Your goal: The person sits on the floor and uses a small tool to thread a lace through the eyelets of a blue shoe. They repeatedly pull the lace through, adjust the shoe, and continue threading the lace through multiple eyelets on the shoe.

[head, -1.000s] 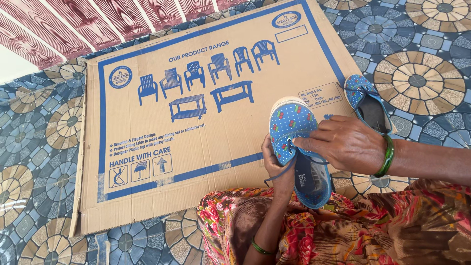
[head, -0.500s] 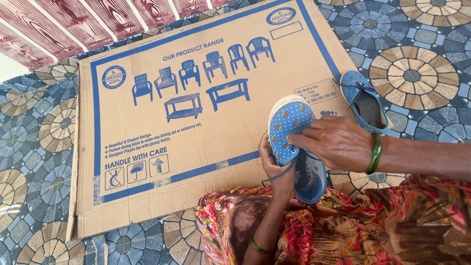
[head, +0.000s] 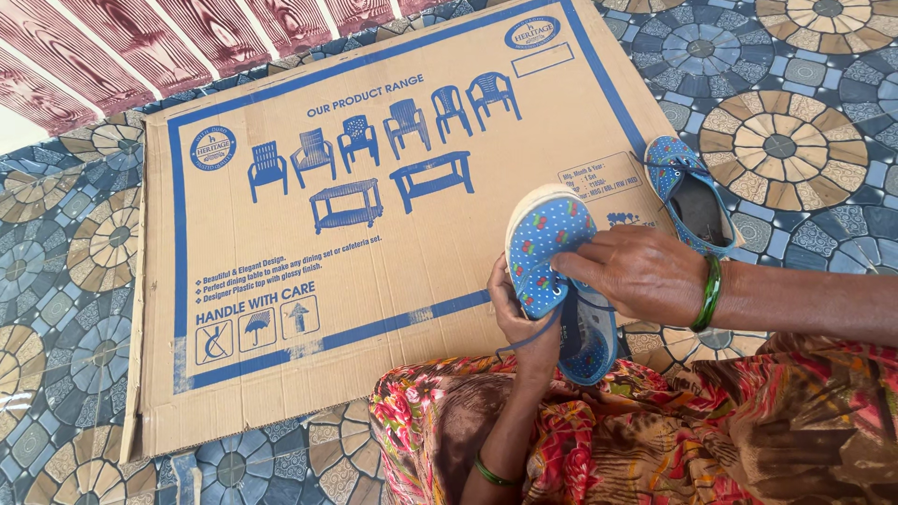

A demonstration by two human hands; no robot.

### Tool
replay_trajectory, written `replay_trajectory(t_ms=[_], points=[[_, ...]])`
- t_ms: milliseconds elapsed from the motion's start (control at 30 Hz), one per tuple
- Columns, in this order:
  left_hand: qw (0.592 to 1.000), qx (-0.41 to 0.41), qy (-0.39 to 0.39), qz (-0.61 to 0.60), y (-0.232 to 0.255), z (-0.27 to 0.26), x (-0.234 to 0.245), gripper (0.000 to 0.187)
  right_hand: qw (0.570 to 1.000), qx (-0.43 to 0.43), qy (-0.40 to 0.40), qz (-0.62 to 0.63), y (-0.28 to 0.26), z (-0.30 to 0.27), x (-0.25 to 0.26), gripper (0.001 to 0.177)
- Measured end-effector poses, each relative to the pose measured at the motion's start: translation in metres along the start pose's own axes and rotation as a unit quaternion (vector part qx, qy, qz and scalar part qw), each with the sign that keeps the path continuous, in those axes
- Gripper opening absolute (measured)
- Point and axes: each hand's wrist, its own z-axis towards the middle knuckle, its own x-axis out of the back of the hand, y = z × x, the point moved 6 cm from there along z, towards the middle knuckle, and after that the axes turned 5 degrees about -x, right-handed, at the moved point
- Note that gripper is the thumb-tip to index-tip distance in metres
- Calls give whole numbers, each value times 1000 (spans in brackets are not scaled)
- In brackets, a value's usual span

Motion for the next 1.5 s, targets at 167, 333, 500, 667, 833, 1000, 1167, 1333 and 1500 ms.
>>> replay_trajectory(t_ms=[167,333,500,667,833,1000,1167,1333,1500], points=[[1000,19,12,-13,-8,3,4,71,999,-29,9,16,8,0,5,38],[1000,6,14,20,-5,6,8,72,1000,-15,-1,-4,8,0,1,20],[1000,18,2,17,-5,2,4,73,1000,-9,9,-22,9,0,-3,13],[999,42,-3,-7,-17,-1,4,72,1000,-3,15,-22,6,2,-1,13],[986,139,65,-63,-41,-1,12,74,999,7,43,-21,4,4,8,25],[960,230,85,-136,-52,-6,16,75,999,0,5,-36,1,7,-5,33],[956,231,43,-176,-54,-9,12,78,997,8,27,-72,5,8,-19,23],[944,246,-25,-218,-57,-7,4,74,997,-30,12,-67,17,8,-26,21],[928,298,-37,-223,-62,-10,6,68,988,-143,-1,61,37,11,-24,11]])
